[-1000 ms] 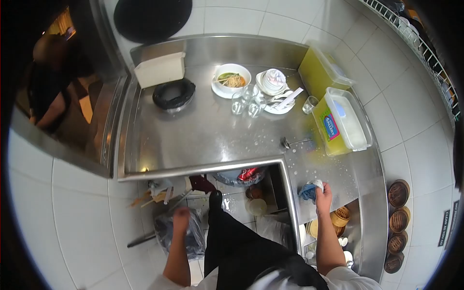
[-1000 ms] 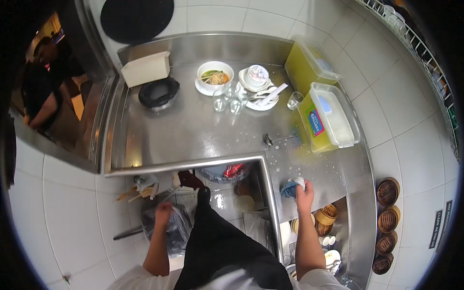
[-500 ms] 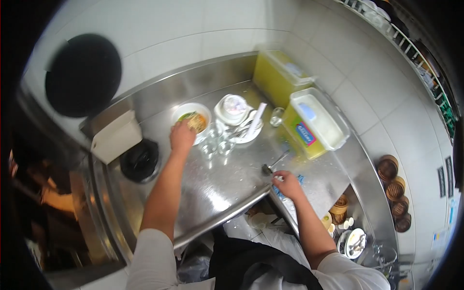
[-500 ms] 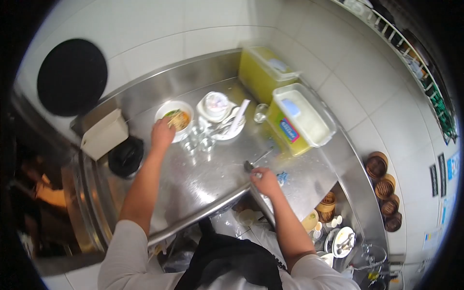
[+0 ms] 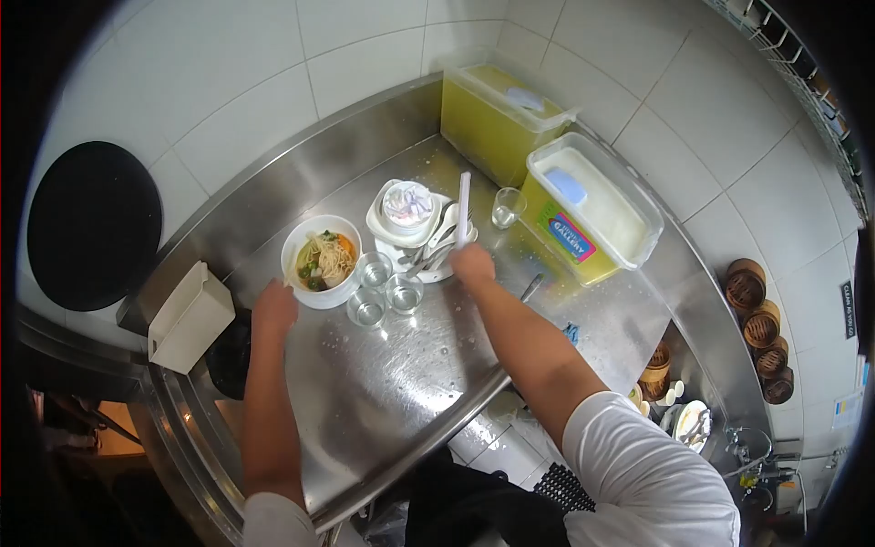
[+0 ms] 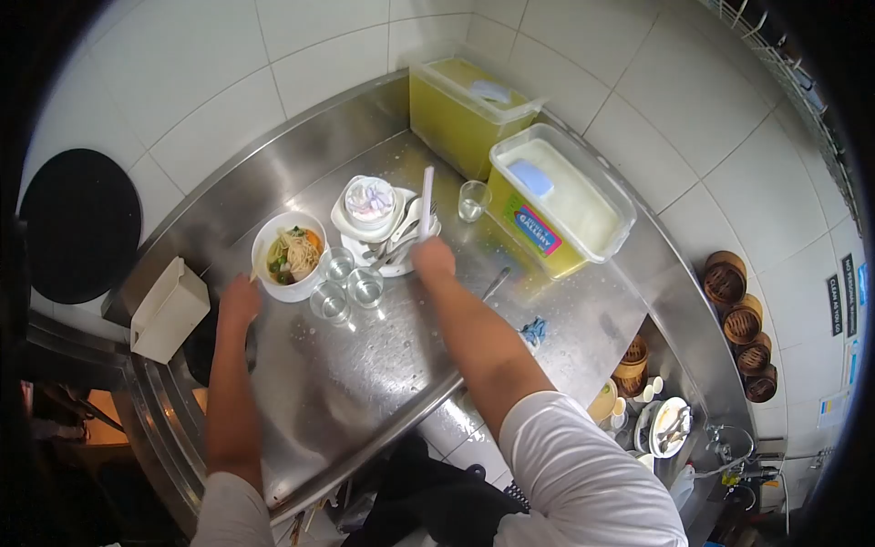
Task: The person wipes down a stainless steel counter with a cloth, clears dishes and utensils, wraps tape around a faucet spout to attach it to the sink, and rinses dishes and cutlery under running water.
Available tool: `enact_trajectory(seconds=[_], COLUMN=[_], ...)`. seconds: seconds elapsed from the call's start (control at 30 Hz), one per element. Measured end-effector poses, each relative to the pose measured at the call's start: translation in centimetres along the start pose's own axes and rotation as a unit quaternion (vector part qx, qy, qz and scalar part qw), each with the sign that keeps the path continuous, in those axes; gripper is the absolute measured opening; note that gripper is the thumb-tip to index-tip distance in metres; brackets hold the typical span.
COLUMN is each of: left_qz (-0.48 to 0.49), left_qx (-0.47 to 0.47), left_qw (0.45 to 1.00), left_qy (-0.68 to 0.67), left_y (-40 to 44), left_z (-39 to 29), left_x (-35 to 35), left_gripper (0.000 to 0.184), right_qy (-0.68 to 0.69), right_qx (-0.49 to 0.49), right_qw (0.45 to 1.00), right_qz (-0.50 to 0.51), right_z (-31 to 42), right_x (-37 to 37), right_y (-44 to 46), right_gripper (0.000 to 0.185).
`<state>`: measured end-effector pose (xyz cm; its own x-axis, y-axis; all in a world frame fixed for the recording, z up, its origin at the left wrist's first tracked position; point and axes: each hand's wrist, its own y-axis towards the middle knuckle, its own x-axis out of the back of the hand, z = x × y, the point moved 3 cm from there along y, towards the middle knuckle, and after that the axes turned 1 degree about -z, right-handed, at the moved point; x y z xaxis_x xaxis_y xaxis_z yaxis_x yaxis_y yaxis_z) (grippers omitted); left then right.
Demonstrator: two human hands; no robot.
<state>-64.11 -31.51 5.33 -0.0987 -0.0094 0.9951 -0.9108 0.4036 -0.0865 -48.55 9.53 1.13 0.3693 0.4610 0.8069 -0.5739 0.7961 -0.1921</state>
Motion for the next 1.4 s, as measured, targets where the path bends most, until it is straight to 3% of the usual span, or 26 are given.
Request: enact_trajectory(seconds=[0.03, 0.07, 0.13, 0.2, 0.27, 0.3, 0.4, 0.43, 0.47, 0.5, 0.57, 0.6, 0.67, 0.7, 0.73, 0.77, 0.83, 0.97, 1.03, 1.07, 1.13, 1.17, 1.23, 1.3, 1.33, 1.4], left_qz=[-0.048, -0.101, -0.062, -0.084, -0.027, -0.037, 0.035, -0.029, 0.004, -0.006, -0.007, -0.019, 0.001, 0.013, -0.002, 0.021, 0.019, -0.053, -0.009, -0.006, 0.132, 0.129, -0.004, 0.128, -0.031, -0.327], left_qx=[0.061, 0.12, 0.206, 0.203, 0.237, 0.195, 0.165, 0.125, 0.163, 0.136, 0.23, 0.236, 0.318, 0.425, 0.471, 0.501, 0.606, 0.536, 0.451, 0.444, 0.438, 0.419, 0.457, 0.4, 0.486, 0.593], left_qw=[0.981, 0.922, 0.83, 0.665, 0.599, 0.638, 0.59, 0.641, 0.713, 0.743, 0.757, 0.627, 0.506, 0.638, 0.728, 0.742, 0.698, 0.755, 0.84, 0.842, 0.851, 0.861, 0.861, 0.89, 0.819, 0.571], left_qy=[-0.18, -0.355, -0.514, -0.714, -0.765, -0.744, -0.79, -0.757, -0.682, -0.655, -0.612, -0.742, -0.802, -0.641, -0.498, -0.445, -0.381, -0.373, -0.303, -0.308, -0.259, -0.258, -0.223, -0.179, -0.303, -0.464], left_y=[-2.1, -4.2, -9.1, -15.6, -21.3, -24.1, -31.5, -33.1, -35.9, -38.8, -46.2, -50.5, -60.7, -65.4, -70.1, -73.6, -77.5, -73.5, -70.2, -69.0, -65.2, -63.2, -59.1, -56.3, -57.0, -61.1], left_z=[1.0, 1.9, 1.1, -3.7, -11.4, -15.2, -23.4, -24.8, -25.2, -25.4, -25.3, -25.4, -23.5, -21.9, -20.1, -18.4, -14.0, -3.3, 0.6, 2.4, 5.6, 6.4, 7.9, 8.9, 8.0, 4.5], left_x=[0.2, 0.1, -2.1, -4.9, -6.7, -7.9, -6.4, -6.8, -6.5, -6.2, -9.5, -11.8, -17.5, -18.6, -20.1, -19.1, -25.7, -30.4, -32.0, -33.9, -37.7, -37.9, -37.3, -36.9, -37.0, -37.0], left_gripper=[0.024, 0.024, 0.021, 0.018, 0.013, 0.016, 0.027, 0.036, 0.041, 0.039, 0.035, 0.033, 0.033, 0.044, 0.052, 0.061, 0.059, 0.047, 0.044, 0.044, 0.046, 0.046, 0.054, 0.06, 0.058, 0.055], right_qy=[0.021, 0.022, 0.07, 0.219, 0.233, 0.233, 0.113, 0.091, 0.086, 0.077, -0.006, -0.005, -0.01, 0.0, 0.01, 0.007, -0.007, -0.021, -0.086, -0.098, -0.115, -0.13, -0.132, -0.06, -0.001, 0.168], right_qx=[-0.013, -0.008, 0.025, 0.086, 0.156, 0.188, 0.273, 0.347, 0.363, 0.378, 0.459, 0.504, 0.428, 0.389, 0.347, 0.352, 0.264, 0.205, 0.232, 0.216, 0.207, 0.204, 0.205, 0.28, 0.269, 0.226], right_qw=[1.0, 1.0, 0.995, 0.971, 0.96, 0.951, 0.927, 0.892, 0.879, 0.863, 0.778, 0.744, 0.759, 0.775, 0.793, 0.791, 0.83, 0.844, 0.836, 0.835, 0.84, 0.84, 0.853, 0.869, 0.899, 0.922], right_qz=[0.004, 0.008, -0.072, -0.049, 0.024, 0.073, 0.232, 0.277, 0.298, 0.327, 0.43, 0.439, 0.491, 0.499, 0.502, 0.5, 0.492, 0.496, 0.489, 0.497, 0.488, 0.485, 0.462, 0.403, 0.346, 0.264], right_z=[-0.6, -1.1, -2.8, -4.9, -6.4, -7.7, -9.1, -11.1, -12.7, -14.6, -15.6, -17.1, -21.0, -24.0, -27.1, -29.3, -33.3, -38.0, -37.5, -37.5, -37.1, -36.5, -35.5, -35.4, -34.8, -32.9], right_x=[0.4, 1.0, 3.3, 4.7, 5.9, 5.6, 8.5, 8.0, 8.3, 8.8, 13.3, 14.9, 17.5, 18.0, 18.7, 19.9, 22.1, 24.3, 25.2, 25.3, 25.4, 25.5, 25.3, 25.6, 25.6, 23.8], right_y=[-0.1, -0.8, -4.0, -9.1, -17.2, -21.2, -33.0, -35.3, -37.3, -39.1, -41.8, -42.4, -43.0, -42.4, -41.7, -41.6, -41.0, -41.1, -42.2, -42.5, -42.6, -42.7, -41.0, -36.6, -33.2, -25.0], right_gripper=[0.052, 0.052, 0.044, 0.038, 0.031, 0.032, 0.025, 0.023, 0.023, 0.023, 0.028, 0.031, 0.03, 0.029, 0.028, 0.028, 0.026, 0.022, 0.028, 0.029, 0.029, 0.029, 0.027, 0.021, 0.019, 0.015])
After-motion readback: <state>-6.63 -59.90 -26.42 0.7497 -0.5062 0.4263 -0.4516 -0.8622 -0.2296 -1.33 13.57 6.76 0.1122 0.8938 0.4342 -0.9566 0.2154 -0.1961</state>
